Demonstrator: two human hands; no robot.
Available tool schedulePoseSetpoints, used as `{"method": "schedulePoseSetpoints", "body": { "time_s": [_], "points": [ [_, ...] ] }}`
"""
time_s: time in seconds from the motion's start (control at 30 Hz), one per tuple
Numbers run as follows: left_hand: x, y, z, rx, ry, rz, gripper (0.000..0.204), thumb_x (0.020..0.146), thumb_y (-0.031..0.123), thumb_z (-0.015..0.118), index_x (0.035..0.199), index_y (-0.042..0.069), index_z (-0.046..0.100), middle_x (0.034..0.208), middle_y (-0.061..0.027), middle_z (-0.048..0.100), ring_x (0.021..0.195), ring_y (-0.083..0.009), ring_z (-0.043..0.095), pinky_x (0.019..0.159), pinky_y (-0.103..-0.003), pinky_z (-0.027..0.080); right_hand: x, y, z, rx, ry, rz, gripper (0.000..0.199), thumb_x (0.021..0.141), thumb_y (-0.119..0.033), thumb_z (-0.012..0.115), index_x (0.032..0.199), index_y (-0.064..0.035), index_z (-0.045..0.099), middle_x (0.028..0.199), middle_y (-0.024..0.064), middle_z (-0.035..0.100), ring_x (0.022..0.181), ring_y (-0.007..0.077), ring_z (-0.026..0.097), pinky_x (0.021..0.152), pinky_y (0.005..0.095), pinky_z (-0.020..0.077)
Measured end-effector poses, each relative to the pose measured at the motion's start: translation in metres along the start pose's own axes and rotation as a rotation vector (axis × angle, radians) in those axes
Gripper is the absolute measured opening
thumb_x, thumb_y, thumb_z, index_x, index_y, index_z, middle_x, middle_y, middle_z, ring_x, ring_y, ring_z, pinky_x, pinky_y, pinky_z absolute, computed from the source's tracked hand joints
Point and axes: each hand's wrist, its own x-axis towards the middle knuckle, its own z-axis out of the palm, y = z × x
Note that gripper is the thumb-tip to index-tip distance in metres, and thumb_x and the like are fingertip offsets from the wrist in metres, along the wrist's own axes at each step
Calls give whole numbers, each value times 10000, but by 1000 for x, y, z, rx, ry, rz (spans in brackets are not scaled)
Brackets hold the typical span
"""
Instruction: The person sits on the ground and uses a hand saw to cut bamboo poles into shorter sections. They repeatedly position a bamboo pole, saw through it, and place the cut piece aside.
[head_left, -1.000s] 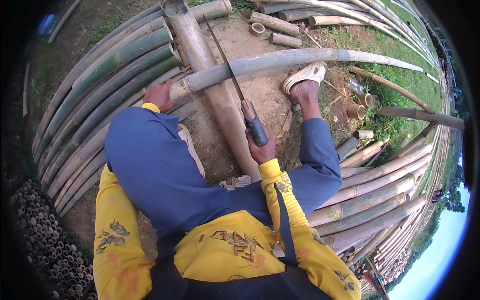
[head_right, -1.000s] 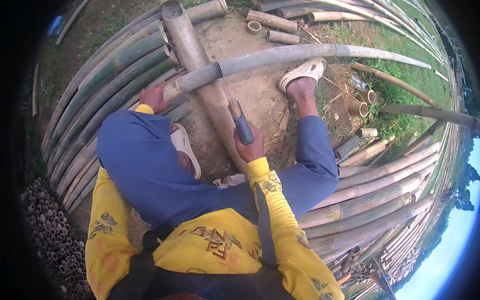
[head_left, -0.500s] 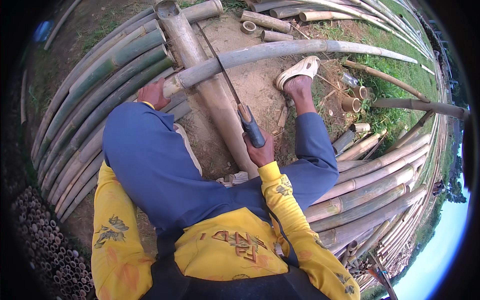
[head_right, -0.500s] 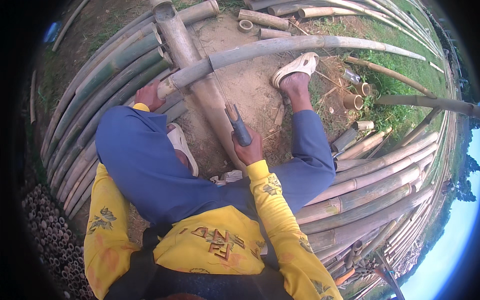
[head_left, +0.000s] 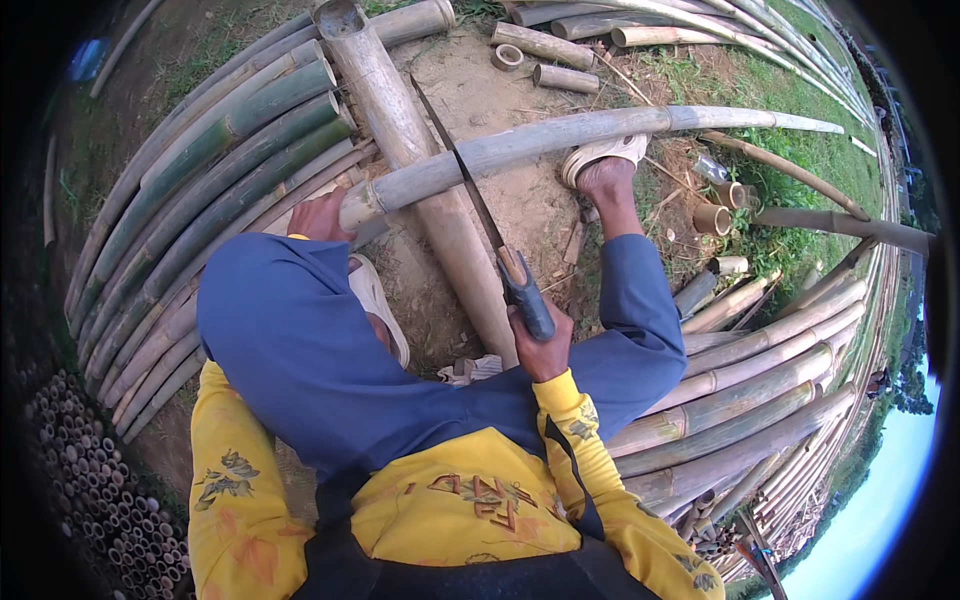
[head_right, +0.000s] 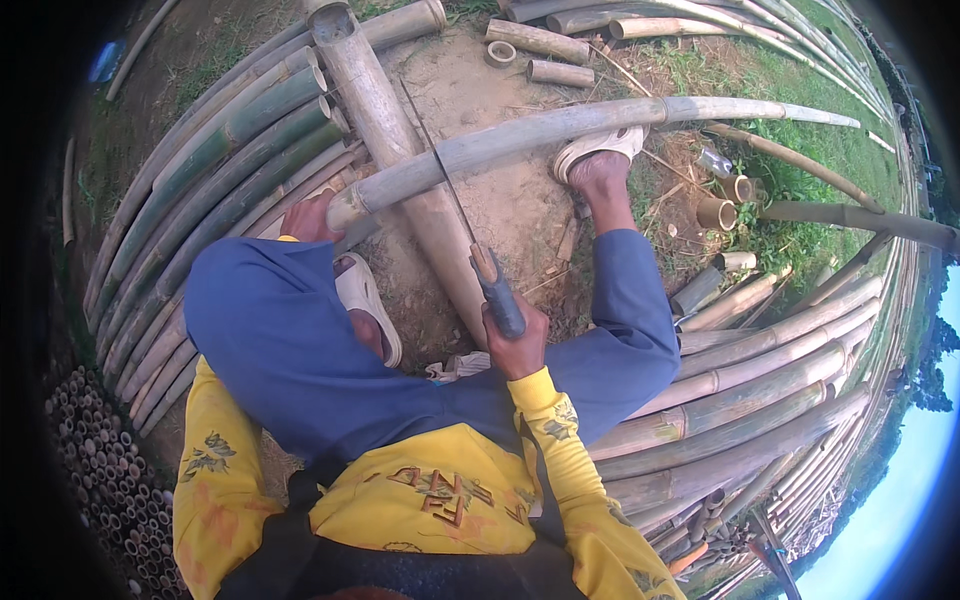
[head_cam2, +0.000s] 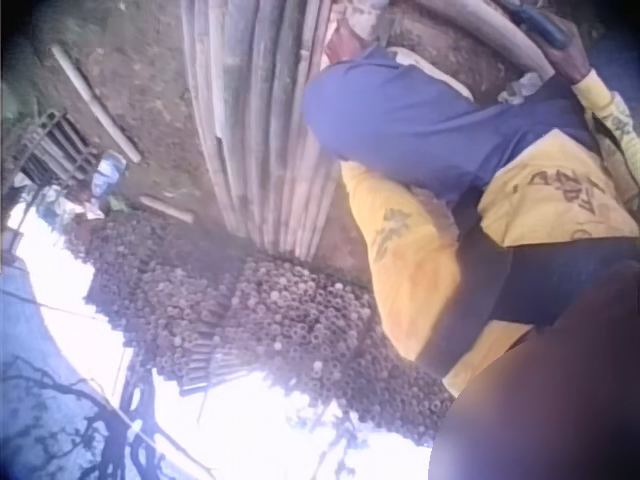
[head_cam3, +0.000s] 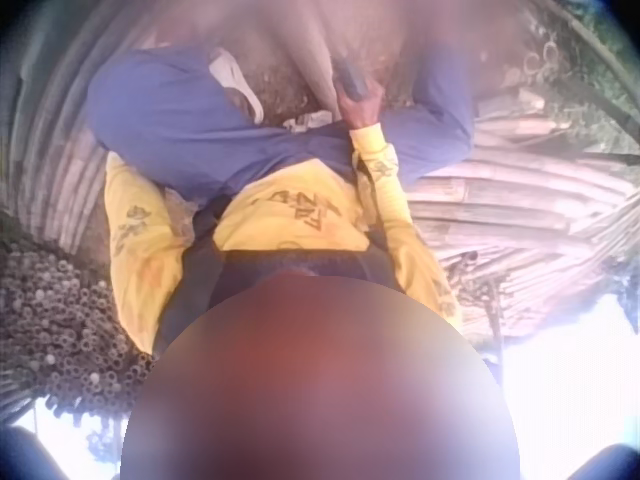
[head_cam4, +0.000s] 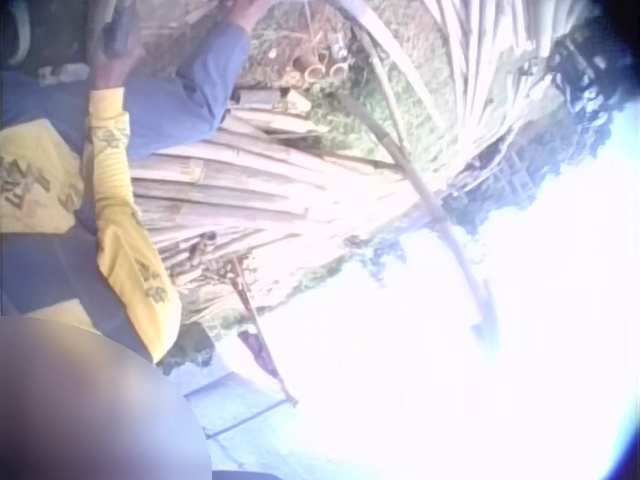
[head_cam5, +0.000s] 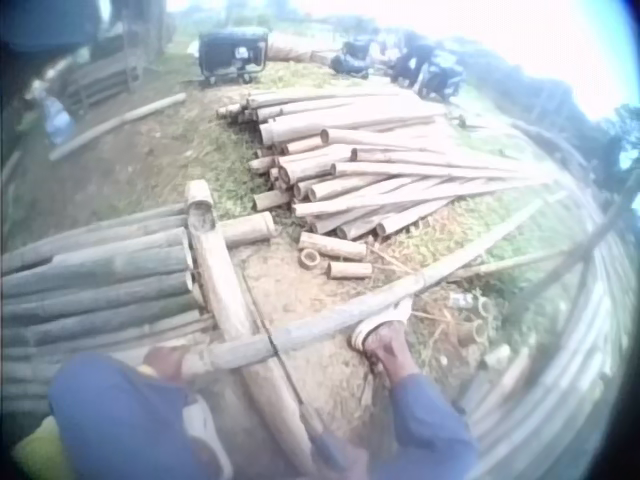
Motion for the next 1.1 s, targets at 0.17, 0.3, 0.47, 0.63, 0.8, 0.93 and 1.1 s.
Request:
{"method": "schedulePoseSetpoints", "body": {
  "time_s": [0.17, 0.3, 0.47, 0.63, 0.8, 0.93, 1.1],
  "points": [
    [-1, 4, -33, 26, 174, 44, 626, 680, 252, 840, 1226, 68, 595, 1062, -220, 733, 986, -449, 692, 872, -544, 525, 7, -20, -10, 53, 51, -85, 147, 830, -59, 755, 949, 9, 703, 753, 144, 665, 635, 225, 663, 650, 343, 516],
    [6, 0, -25, 61, 139, -17, 693, 674, 241, 849, 1301, 91, 593, 1083, -226, 733, 997, -432, 702, 889, -526, 534, 14, -19, -12, 115, 24, -29, 161, 837, -51, 748, 976, 18, 709, 770, 120, 679, 671, 161, 651, 668, 322, 518],
    [-5, 0, 5, -39, -66, -8, 656, 651, 257, 893, 1216, 73, 615, 1052, -234, 736, 1018, -433, 704, 897, -510, 532, -10, -33, -14, 151, 11, 71, 169, 843, -44, 739, 995, 27, 711, 759, 98, 672, 673, 132, 626, 672, 309, 512],
    [-3, 5, 3, -18, 73, 35, 609, 655, 221, 850, 1207, 60, 650, 1019, -228, 732, 953, -441, 698, 846, -533, 519, -8, -9, -9, 77, 47, 45, 150, 838, -58, 756, 955, 22, 704, 718, 107, 653, 654, 119, 616, 648, 306, 503],
    [5, -21, -12, 17, 247, 44, 603, 683, 284, 833, 1191, 59, 598, 999, -233, 724, 990, -457, 685, 859, -544, 522, 10, -18, 4, 104, 96, -65, 125, 815, -37, 764, 910, 12, 699, 718, 127, 646, 597, 223, 635, 625, 331, 500],
    [43, -22, -57, -5, 149, 20, 672, 667, 312, 798, 1253, 72, 573, 1034, -267, 711, 995, -459, 680, 864, -544, 527, 5, -58, -27, -19, 299, -353, 176, 763, 29, 753, 933, 47, 713, 839, 163, 733, 742, 286, 748, 706, 340, 564],
    [50, -35, -60, -128, 70, 106, 765, 640, 314, 802, 1291, 39, 512, 1090, -299, 684, 1074, -486, 642, 947, -511, 507, 22, -76, -74, 82, 400, -252, 150, 807, 39, 720, 956, 54, 702, 778, 102, 685, 645, 195, 652, 653, 298, 521]
  ]
}}
